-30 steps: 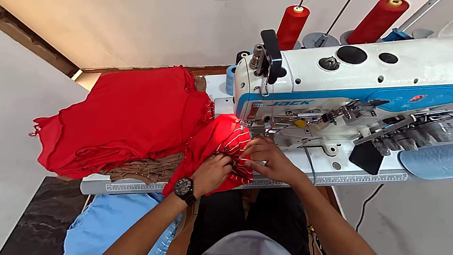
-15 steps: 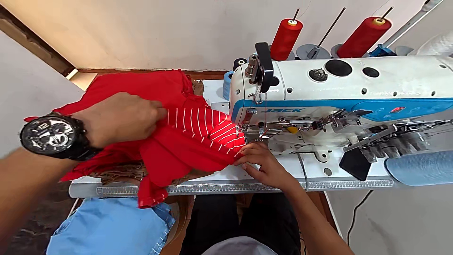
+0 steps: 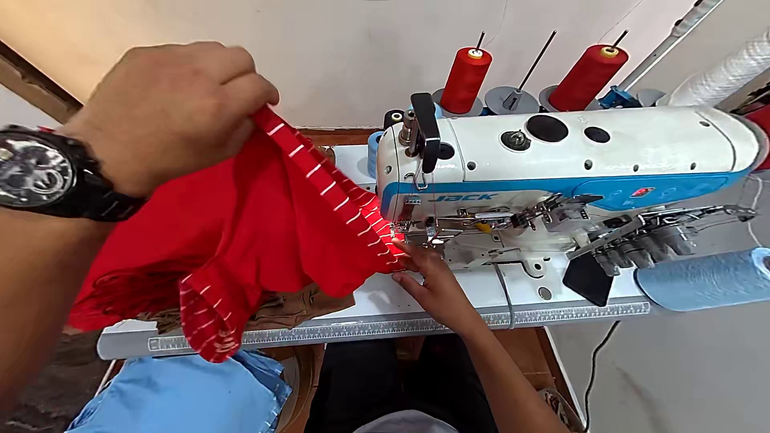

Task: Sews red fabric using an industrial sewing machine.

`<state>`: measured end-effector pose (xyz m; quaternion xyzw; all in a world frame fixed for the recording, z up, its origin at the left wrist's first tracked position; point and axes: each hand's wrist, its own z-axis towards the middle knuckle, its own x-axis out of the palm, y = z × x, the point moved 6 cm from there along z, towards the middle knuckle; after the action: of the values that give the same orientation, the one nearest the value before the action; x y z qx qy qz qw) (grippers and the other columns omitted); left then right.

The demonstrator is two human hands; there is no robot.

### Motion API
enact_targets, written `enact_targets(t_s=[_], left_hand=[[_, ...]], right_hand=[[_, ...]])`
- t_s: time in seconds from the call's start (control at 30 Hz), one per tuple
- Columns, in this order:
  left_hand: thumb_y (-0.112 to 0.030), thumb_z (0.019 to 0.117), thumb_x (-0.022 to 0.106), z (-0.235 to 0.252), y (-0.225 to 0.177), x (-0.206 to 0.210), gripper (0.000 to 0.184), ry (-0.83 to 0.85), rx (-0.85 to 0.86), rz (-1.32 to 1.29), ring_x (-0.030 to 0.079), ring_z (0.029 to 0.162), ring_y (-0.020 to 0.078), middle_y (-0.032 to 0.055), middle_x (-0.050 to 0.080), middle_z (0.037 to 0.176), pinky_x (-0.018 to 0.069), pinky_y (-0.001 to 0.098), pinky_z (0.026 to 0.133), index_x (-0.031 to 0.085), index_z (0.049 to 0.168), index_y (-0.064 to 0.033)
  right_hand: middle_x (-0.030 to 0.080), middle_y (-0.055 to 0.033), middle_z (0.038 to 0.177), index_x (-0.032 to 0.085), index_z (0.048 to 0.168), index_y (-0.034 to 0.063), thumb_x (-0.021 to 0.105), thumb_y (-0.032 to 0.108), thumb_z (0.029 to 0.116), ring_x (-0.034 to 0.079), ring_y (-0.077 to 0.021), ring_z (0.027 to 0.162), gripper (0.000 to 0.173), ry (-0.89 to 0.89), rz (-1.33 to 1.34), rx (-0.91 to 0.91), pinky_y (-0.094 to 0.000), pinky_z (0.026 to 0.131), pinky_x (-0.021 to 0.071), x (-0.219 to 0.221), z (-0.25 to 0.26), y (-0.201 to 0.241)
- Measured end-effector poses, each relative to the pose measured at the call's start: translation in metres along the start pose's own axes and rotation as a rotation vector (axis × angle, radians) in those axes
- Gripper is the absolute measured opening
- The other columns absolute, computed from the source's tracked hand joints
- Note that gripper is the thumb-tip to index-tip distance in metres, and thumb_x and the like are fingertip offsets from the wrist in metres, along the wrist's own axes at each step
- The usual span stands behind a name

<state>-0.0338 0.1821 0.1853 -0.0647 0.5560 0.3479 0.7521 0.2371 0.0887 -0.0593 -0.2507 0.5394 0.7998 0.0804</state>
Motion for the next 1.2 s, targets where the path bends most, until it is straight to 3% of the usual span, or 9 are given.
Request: enact_targets(t_s=[0.1,0.17,0.27,0.4,0.6,0.9,1.0,1.13,1.2], left_hand=[[-0.018,0.0977,0.055,-0.010,0.006,0.018,0.021,-0.275,-0.243,-0.541,0.060,0.096,0.0164,0.0077,0.063,0.105,0.0507,0.0325,0.083,0.072,0.101,-0.0062],[-0.025,0.0993,0.059,-0.014,0.000,0.041,0.014,-0.321,-0.229,-1.186,0.065,0.107,0.0128,-0.0039,0.070,0.106,0.0537,0.0368,0.099,0.070,0.093,-0.0196],[-0.033,0.0957,0.069,-0.009,-0.015,0.048,0.008,-0.213,-0.072,-1.527,0.067,0.081,0.0082,-0.0093,0.068,0.084,0.0583,0.0289,0.076,0.069,0.089,-0.0287],[-0.025,0.0919,0.073,0.006,-0.005,0.022,0.008,-0.100,-0.006,-1.164,0.064,0.081,-0.0008,-0.0136,0.068,0.091,0.0548,0.0153,0.069,0.073,0.099,-0.0242],[-0.011,0.0961,0.063,0.019,0.003,0.014,0.014,0.038,0.148,-1.074,0.064,0.100,0.0081,-0.0011,0.068,0.111,0.0581,0.0255,0.082,0.076,0.103,-0.0130],[-0.011,0.0927,0.061,0.019,-0.027,0.022,0.021,0.050,0.113,-0.842,0.068,0.089,0.0065,-0.0024,0.072,0.096,0.0592,0.0216,0.077,0.080,0.102,-0.0150],[-0.009,0.0909,0.053,0.019,-0.044,0.023,0.031,0.089,0.174,-0.439,0.064,0.094,0.0159,0.0009,0.071,0.102,0.0543,0.0331,0.079,0.079,0.105,-0.0166],[-0.002,0.0964,0.046,0.013,-0.060,0.026,0.028,0.066,0.080,-0.184,0.066,0.091,0.0348,0.0159,0.068,0.099,0.0540,0.0515,0.079,0.070,0.109,-0.0010],[-0.010,0.0891,0.054,0.009,-0.054,0.029,0.023,0.036,-0.065,-0.346,0.067,0.079,0.0213,0.0068,0.070,0.085,0.0532,0.0444,0.072,0.073,0.102,-0.0068]], right_hand=[[0.072,0.0046,0.109,0.078,0.111,0.0173,0.072,0.029,0.0947,0.063,-0.0125,0.112,0.021,-0.028,-0.031,-0.069,-0.0464,0.106,0.0447,0.003,-0.003,0.002],[0.072,0.0069,0.105,0.080,0.098,0.0187,0.074,0.033,0.0936,0.061,-0.0116,0.115,0.016,0.004,-0.041,-0.136,-0.0454,0.108,0.0424,0.004,-0.006,0.002],[0.074,0.0073,0.103,0.079,0.094,0.0165,0.072,0.033,0.0953,0.061,-0.0105,0.117,0.018,0.063,-0.008,-0.207,-0.0447,0.113,0.0383,0.001,-0.009,0.004],[0.074,0.0069,0.102,0.079,0.093,0.0152,0.071,0.032,0.0966,0.062,-0.0087,0.116,0.019,0.071,0.008,-0.227,-0.0445,0.116,0.0354,0.002,-0.011,0.004],[0.073,0.0083,0.103,0.079,0.096,0.0164,0.071,0.033,0.0968,0.061,-0.0095,0.117,0.019,0.043,0.010,-0.180,-0.0446,0.114,0.0377,0.006,-0.011,0.004],[0.073,0.0084,0.102,0.079,0.093,0.0163,0.072,0.033,0.0960,0.061,-0.0087,0.116,0.018,0.048,0.012,-0.160,-0.0436,0.114,0.0370,0.006,-0.010,0.006],[0.074,0.0085,0.102,0.079,0.093,0.0161,0.071,0.033,0.0962,0.061,-0.0090,0.117,0.019,0.053,0.002,-0.160,-0.0432,0.115,0.0366,0.006,-0.010,0.005],[0.074,0.0083,0.102,0.078,0.092,0.0158,0.072,0.033,0.0960,0.061,-0.0092,0.117,0.019,0.049,0.001,-0.163,-0.0436,0.115,0.0366,0.006,-0.010,0.004],[0.073,0.0079,0.103,0.078,0.092,0.0156,0.072,0.033,0.0960,0.061,-0.0094,0.116,0.018,0.045,0.005,-0.162,-0.0442,0.115,0.0368,0.006,-0.010,0.004]])
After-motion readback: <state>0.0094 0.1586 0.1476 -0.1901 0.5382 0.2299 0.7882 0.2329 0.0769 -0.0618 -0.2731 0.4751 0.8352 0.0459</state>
